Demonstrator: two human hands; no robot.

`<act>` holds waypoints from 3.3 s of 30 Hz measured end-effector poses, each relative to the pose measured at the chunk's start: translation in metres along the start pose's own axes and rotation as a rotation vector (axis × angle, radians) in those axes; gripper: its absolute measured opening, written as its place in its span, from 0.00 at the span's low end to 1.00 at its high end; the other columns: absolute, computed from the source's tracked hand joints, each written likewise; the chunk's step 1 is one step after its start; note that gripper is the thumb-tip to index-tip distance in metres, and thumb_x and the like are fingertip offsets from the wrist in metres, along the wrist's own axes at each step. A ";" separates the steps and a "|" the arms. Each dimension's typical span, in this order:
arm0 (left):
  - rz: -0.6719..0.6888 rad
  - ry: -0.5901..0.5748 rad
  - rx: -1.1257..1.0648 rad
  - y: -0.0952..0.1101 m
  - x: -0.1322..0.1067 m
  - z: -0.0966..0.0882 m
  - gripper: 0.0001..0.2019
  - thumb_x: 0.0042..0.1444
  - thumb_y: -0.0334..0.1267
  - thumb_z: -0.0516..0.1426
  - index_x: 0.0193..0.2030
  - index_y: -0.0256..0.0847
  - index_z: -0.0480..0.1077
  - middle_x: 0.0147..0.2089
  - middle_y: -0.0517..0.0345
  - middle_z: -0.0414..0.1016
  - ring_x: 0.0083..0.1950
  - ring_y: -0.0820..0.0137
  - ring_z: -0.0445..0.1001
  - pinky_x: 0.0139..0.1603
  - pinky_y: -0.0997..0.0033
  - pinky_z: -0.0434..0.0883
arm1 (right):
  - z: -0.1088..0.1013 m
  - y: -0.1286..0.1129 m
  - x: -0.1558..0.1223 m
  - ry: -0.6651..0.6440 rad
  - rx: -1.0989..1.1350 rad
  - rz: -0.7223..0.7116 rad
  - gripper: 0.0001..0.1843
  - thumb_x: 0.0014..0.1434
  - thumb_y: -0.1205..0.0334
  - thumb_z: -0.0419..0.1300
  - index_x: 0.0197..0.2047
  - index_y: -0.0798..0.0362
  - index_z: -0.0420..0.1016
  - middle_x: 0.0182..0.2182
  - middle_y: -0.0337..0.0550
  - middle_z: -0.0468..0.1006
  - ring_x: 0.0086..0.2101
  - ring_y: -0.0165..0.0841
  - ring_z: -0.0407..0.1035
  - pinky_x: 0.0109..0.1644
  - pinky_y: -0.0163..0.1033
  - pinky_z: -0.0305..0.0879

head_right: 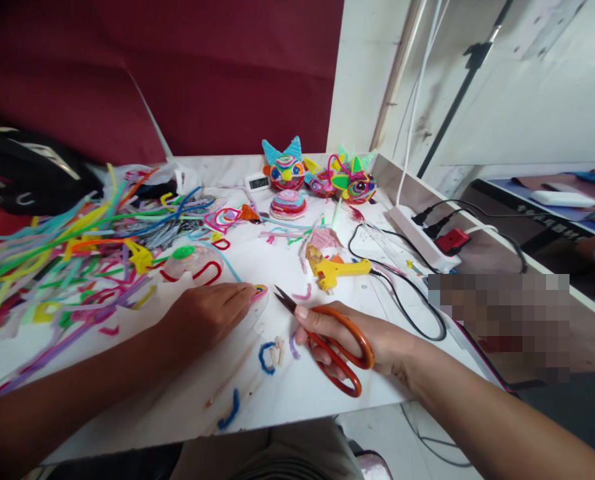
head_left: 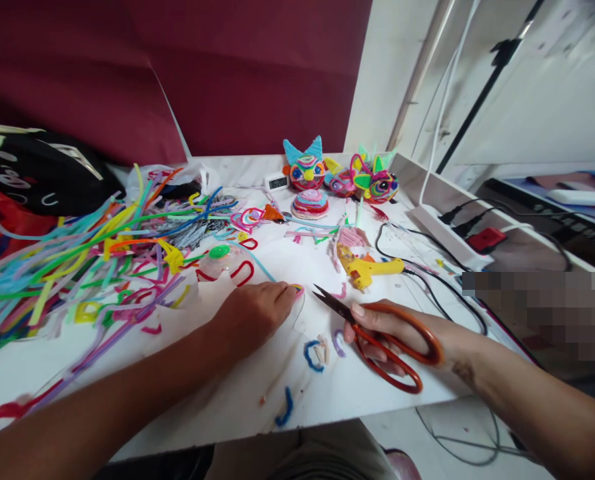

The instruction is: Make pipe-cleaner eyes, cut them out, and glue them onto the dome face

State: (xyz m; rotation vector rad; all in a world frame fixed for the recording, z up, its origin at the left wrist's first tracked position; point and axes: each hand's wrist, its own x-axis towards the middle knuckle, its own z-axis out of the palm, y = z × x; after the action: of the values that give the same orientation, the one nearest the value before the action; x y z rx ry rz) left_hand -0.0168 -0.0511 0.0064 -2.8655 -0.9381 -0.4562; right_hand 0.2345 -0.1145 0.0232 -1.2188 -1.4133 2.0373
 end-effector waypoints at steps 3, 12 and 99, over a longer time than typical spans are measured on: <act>-0.039 -0.027 0.017 -0.002 0.000 0.000 0.14 0.66 0.34 0.46 0.42 0.33 0.72 0.38 0.46 0.78 0.39 0.62 0.77 0.37 0.64 0.72 | -0.004 -0.008 0.000 0.094 -0.384 -0.006 0.26 0.59 0.35 0.52 0.33 0.53 0.66 0.20 0.31 0.61 0.16 0.23 0.56 0.19 0.31 0.52; -0.074 -0.020 -0.127 -0.009 0.001 -0.002 0.14 0.66 0.38 0.48 0.51 0.38 0.70 0.48 0.49 0.78 0.46 0.63 0.77 0.45 0.64 0.73 | 0.008 -0.025 0.000 0.330 -1.375 0.051 0.20 0.61 0.46 0.52 0.44 0.53 0.72 0.31 0.53 0.78 0.32 0.45 0.73 0.32 0.43 0.56; 0.350 0.377 0.278 -0.017 -0.010 0.019 0.12 0.64 0.27 0.47 0.48 0.31 0.69 0.43 0.43 0.78 0.45 0.64 0.78 0.42 0.65 0.77 | 0.019 -0.040 0.048 0.440 -2.130 -0.266 0.09 0.59 0.73 0.53 0.37 0.60 0.75 0.29 0.48 0.75 0.26 0.39 0.70 0.28 0.43 0.54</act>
State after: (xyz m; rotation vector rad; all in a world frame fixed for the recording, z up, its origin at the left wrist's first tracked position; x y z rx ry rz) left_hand -0.0302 -0.0398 -0.0145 -2.4918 -0.3910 -0.7266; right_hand 0.1854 -0.0744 0.0403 -1.4855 -2.9616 -0.6835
